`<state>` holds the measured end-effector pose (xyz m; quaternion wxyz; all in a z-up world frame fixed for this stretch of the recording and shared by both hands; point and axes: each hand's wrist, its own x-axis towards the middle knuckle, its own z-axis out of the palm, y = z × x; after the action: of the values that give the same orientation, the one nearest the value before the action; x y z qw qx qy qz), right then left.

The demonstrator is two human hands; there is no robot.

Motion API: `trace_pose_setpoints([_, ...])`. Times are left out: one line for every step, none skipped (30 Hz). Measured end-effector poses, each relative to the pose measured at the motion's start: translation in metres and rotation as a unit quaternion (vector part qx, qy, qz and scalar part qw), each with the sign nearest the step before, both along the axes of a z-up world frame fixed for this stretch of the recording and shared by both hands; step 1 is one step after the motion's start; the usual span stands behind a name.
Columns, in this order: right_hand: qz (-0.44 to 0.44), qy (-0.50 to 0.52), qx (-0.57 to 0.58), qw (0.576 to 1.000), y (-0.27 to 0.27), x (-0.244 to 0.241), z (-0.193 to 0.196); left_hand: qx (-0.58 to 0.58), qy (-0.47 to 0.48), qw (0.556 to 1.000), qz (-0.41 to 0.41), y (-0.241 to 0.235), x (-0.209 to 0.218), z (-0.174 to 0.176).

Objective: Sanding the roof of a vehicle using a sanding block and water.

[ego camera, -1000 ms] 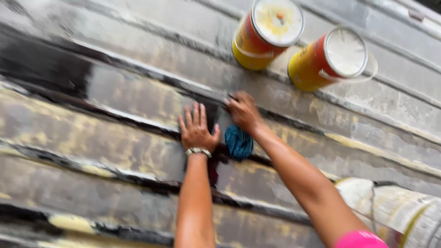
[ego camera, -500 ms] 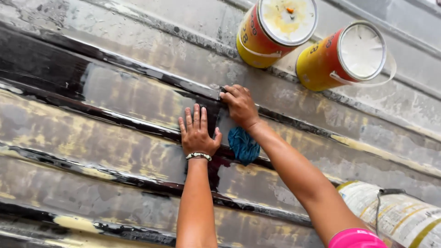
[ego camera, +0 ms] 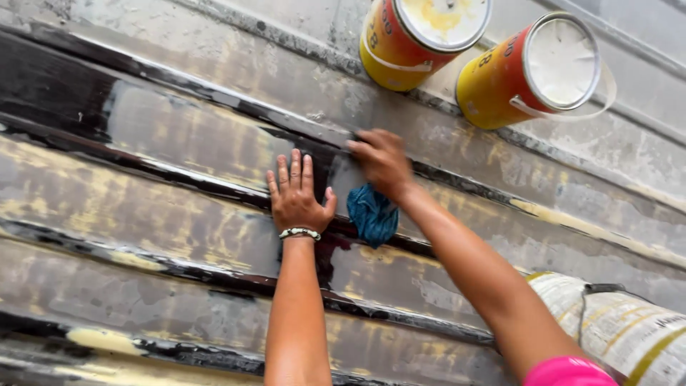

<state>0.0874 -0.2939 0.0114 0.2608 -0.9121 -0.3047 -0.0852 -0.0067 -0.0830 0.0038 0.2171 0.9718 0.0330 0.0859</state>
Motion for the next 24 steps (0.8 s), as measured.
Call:
trace_pose_setpoints([0.004,-0.001,0.004,1.000,-0.022,-0.011,0.003,0.004,-0.001,1.000,0.004,0.000,0.001,-0.001])
trace_pose_setpoints([-0.025,-0.001,-0.015,1.000,-0.044,-0.022,0.005,0.010,0.001,1.000,0.003,0.001,0.002,-0.001])
trace_pose_setpoints([-0.054,0.000,-0.036,0.998,-0.067,-0.033,0.008,0.014,0.002,1.000,0.002,0.000,0.002,-0.002])
trace_pose_setpoints([-0.050,0.000,-0.034,0.998,-0.062,-0.027,0.009,0.016,0.002,1.000,0.005,-0.003,0.004,-0.001])
trace_pose_setpoints([-0.047,-0.005,-0.041,0.998,-0.051,-0.021,0.006,0.010,0.007,1.000,0.005,-0.002,0.004,0.000])
trace_pose_setpoints([-0.044,-0.011,-0.048,0.998,-0.041,-0.015,0.004,0.003,0.011,1.000,0.004,-0.001,0.002,0.001])
trace_pose_setpoints([-0.041,-0.008,-0.045,0.998,-0.017,-0.006,-0.005,0.007,0.015,1.000,0.008,0.000,0.001,0.001])
trace_pose_setpoints([-0.027,-0.013,-0.045,0.999,0.006,0.003,-0.013,0.005,0.012,1.000,0.007,0.000,-0.002,0.000])
trace_pose_setpoints([-0.011,-0.021,-0.045,0.999,0.028,0.014,-0.020,0.003,0.006,1.000,0.007,-0.002,-0.001,0.000])
trace_pose_setpoints([-0.006,-0.021,-0.042,0.999,0.041,0.020,-0.016,0.007,0.007,1.000,0.012,-0.002,0.002,-0.001])
trace_pose_setpoints([-0.005,-0.020,-0.025,0.999,0.054,0.021,-0.013,0.004,0.000,1.000,0.006,-0.001,0.001,-0.003])
trace_pose_setpoints([-0.005,-0.019,-0.009,1.000,0.069,0.022,-0.009,0.002,-0.007,1.000,-0.001,0.001,0.000,-0.004])
trace_pose_setpoints([-0.001,-0.013,-0.008,1.000,0.049,0.013,-0.010,0.002,-0.002,1.000,0.003,-0.001,-0.004,-0.003])
trace_pose_setpoints([0.001,-0.028,-0.016,0.999,0.030,0.005,-0.009,-0.001,0.001,1.000,0.002,-0.001,-0.006,-0.002])
trace_pose_setpoints([0.001,-0.048,-0.023,0.999,0.013,0.005,-0.008,-0.003,-0.003,1.000,0.000,0.001,-0.001,-0.001])
trace_pose_setpoints([0.005,-0.049,-0.020,0.999,0.000,-0.002,-0.002,-0.001,-0.004,1.000,0.005,0.001,0.001,0.000])
trace_pose_setpoints([-0.033,-0.038,-0.032,0.998,-0.013,-0.011,0.004,-0.005,-0.004,1.000,0.004,0.001,0.001,0.001])
trace_pose_setpoints([-0.072,-0.026,-0.044,0.996,-0.027,-0.021,0.010,-0.008,-0.004,1.000,0.003,0.000,0.000,0.002])
trace_pose_setpoints([-0.068,-0.028,-0.041,0.997,-0.014,-0.010,0.001,-0.005,-0.006,1.000,0.007,0.002,0.002,0.002])
trace_pose_setpoints([-0.048,-0.038,-0.030,0.998,-0.003,0.000,-0.008,-0.001,-0.006,1.000,0.011,0.002,0.004,0.002])
trace_pose_setpoints([-0.036,-0.044,-0.023,0.998,0.003,0.003,-0.016,-0.001,-0.003,1.000,0.009,-0.002,0.002,0.002])
trace_pose_setpoints([-0.038,-0.042,-0.025,0.998,0.026,0.009,-0.019,-0.003,-0.001,1.000,0.006,-0.002,-0.001,0.000])
trace_pose_setpoints([-0.024,-0.036,-0.015,0.999,0.050,0.019,-0.022,-0.004,-0.001,1.000,0.004,-0.001,0.000,-0.001])
trace_pose_setpoints([-0.010,-0.031,-0.005,0.999,0.073,0.030,-0.023,-0.006,-0.001,1.000,0.001,0.000,0.002,-0.001])
